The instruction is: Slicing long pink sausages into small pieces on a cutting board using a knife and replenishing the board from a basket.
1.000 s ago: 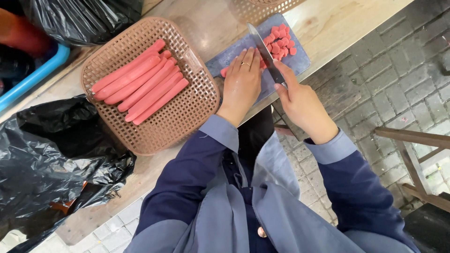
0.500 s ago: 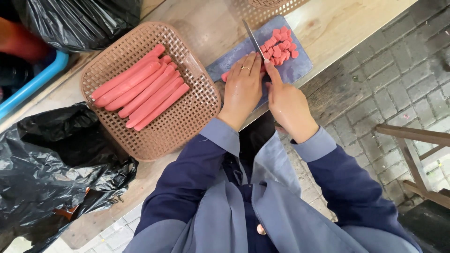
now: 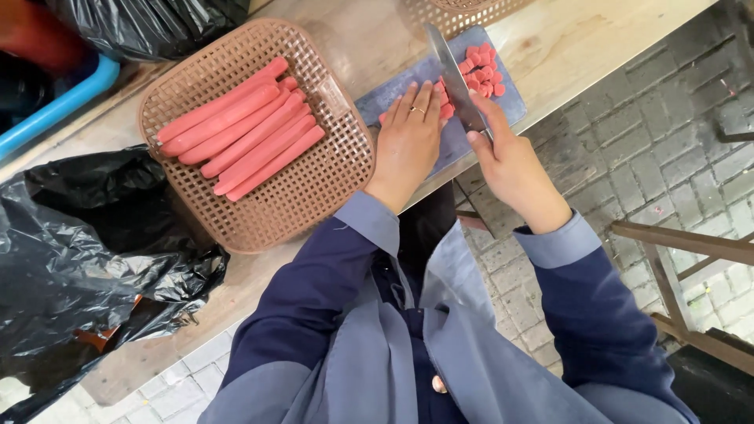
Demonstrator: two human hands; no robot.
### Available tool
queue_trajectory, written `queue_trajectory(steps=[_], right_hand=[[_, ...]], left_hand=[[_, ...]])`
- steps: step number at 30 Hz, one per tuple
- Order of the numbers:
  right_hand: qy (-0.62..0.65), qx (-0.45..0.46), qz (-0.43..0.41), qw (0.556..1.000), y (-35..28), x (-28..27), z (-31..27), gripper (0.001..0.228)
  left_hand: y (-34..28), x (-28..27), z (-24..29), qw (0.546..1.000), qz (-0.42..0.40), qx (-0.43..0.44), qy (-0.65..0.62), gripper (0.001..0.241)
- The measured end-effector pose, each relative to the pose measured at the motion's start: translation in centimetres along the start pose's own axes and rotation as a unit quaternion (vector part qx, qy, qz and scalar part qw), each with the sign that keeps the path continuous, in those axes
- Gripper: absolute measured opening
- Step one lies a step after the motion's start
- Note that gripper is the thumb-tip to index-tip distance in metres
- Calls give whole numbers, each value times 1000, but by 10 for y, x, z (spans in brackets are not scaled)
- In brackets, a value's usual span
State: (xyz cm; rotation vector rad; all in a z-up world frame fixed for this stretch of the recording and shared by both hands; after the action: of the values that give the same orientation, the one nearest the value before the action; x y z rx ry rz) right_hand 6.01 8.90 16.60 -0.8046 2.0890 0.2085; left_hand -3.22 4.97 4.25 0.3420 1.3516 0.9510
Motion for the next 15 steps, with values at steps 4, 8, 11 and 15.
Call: queue_trajectory(steps=[4, 8, 11, 15], right_hand=[[-23, -8, -7, 1000, -5, 7, 15, 52], [-57, -15, -6, 998, -11, 9, 16, 51], [-91, -24, -12, 996, -13, 11, 23, 50], [-144, -45, -29, 988, -11, 13, 24, 49]], left_hand=[[-2, 7, 0, 1000, 1, 5, 17, 45], [-2, 10, 2, 999, 5, 11, 40, 44], [0, 9, 2, 999, -2, 8, 43, 44], [1, 14, 3, 999, -14, 2, 42, 45]])
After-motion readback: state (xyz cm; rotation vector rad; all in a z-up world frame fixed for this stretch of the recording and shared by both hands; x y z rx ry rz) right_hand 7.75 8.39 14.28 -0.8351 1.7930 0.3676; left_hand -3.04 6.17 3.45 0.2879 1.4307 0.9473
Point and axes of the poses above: each hand's wrist, its own y-axis towards the middle knuckle, its own x-axis out of the palm, z = x × y, the point moved 8 cm from there along y, towards the middle knuckle, and after that the axes turned 13 degrees about z, right-handed, at the moved point
